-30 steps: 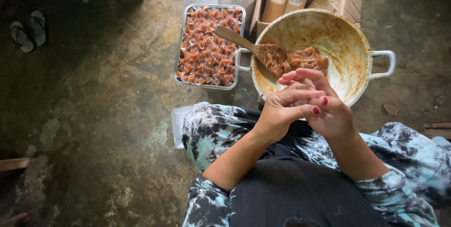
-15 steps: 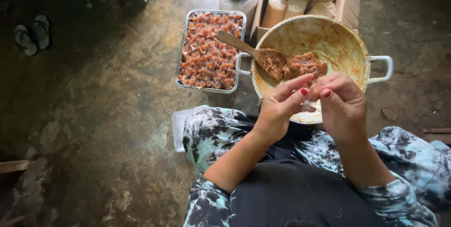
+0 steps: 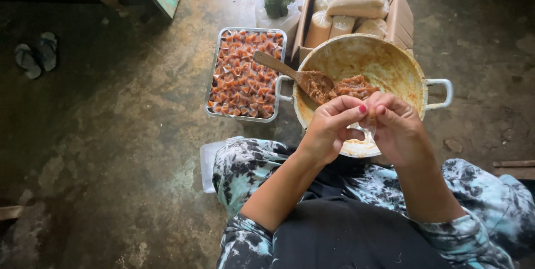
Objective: Portioning a thick brown paste into small plastic wraps and folding them to seal.
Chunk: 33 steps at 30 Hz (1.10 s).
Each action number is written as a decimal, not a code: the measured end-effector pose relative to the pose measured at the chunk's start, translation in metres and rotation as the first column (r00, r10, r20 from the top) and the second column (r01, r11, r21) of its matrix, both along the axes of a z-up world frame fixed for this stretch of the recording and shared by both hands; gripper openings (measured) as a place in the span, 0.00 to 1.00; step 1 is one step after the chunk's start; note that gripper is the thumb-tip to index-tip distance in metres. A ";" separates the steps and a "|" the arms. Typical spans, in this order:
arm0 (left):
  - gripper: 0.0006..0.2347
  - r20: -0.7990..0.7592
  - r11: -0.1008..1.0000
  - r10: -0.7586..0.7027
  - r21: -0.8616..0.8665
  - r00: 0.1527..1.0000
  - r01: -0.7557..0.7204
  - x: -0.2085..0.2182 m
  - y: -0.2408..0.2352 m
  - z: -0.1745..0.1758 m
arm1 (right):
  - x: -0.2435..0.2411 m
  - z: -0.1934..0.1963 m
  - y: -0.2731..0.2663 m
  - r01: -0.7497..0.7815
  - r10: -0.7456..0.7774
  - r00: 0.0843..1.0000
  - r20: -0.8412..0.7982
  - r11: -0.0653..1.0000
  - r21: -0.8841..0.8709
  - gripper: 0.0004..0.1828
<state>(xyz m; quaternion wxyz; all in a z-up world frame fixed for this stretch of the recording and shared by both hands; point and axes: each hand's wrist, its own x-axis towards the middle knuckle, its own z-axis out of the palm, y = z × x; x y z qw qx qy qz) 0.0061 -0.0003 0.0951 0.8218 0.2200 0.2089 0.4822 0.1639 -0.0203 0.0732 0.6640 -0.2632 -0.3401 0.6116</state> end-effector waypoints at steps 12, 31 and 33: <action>0.09 0.040 0.990 0.143 -0.021 0.989 -0.143 0.009 0.004 -0.002 | -0.018 0.006 -0.006 0.161 -0.179 0.977 0.116 0.975 0.151 0.21; 0.08 0.093 0.972 0.235 0.006 0.968 -0.237 0.012 -0.001 -0.001 | -0.019 -0.017 0.009 0.230 -0.266 0.955 0.129 0.943 0.241 0.14; 0.08 0.052 0.965 0.252 0.054 0.966 -0.255 0.009 -0.003 0.004 | -0.024 -0.007 0.005 0.220 -0.244 0.966 0.080 0.948 0.231 0.14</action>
